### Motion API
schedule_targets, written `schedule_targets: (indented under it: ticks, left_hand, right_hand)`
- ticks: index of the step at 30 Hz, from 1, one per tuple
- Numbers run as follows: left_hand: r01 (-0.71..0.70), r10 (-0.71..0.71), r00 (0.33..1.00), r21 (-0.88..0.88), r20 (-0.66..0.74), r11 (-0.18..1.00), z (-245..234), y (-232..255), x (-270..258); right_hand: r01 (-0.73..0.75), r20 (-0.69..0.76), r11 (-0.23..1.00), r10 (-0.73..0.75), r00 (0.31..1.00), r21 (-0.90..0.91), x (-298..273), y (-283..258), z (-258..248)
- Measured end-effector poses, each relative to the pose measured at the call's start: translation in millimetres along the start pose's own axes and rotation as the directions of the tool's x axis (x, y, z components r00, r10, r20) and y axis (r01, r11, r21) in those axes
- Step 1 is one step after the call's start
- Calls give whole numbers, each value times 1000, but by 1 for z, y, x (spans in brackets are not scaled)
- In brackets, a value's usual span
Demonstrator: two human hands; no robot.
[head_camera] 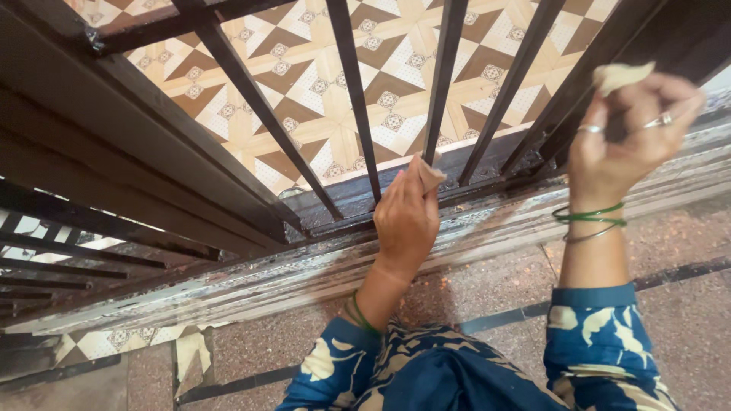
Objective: The person wipes the vertical bars of a metal gate using a cloth in each hand, moving them vertically along the bars.
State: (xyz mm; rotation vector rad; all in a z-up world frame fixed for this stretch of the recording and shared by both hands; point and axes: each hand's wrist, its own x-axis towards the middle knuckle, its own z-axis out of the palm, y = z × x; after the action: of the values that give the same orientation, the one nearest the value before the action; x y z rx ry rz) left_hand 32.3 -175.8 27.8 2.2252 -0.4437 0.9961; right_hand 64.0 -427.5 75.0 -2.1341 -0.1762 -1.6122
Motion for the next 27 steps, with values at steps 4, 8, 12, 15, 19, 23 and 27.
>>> schedule_targets:
  ticks: [4,8,12,15,19,23,27]
  left_hand:
    - [-15,6,998,-142,-67,990,-23,17,2]
    - [-198,176,966,-104,-189,975,-48,28,14]
    - [-265,301,871,144,-388,953,-67,31,41]
    - [-210,201,909,14,-364,978,-82,27,60]
    - [68,-95,973,-136,-209,988,-73,16,75]
    - [-48,68,964,83,-256,995,-68,7,62]
    - [-33,40,979,37,-198,999,-63,-7,48]
  right_hand:
    - [-104,53,995,104,993,0,-45,10,6]
    - [-224,107,972,216,970,70,-85,12,7]
    - [-285,150,955,271,951,79,-107,10,7]
    - [-334,204,940,313,927,75,-111,9,1]
    - [-382,287,924,364,886,9,-92,-2,-14]
    - [-407,181,824,365,913,395,-42,-30,-22]
    - [-111,31,848,112,993,518,17,-52,-14]
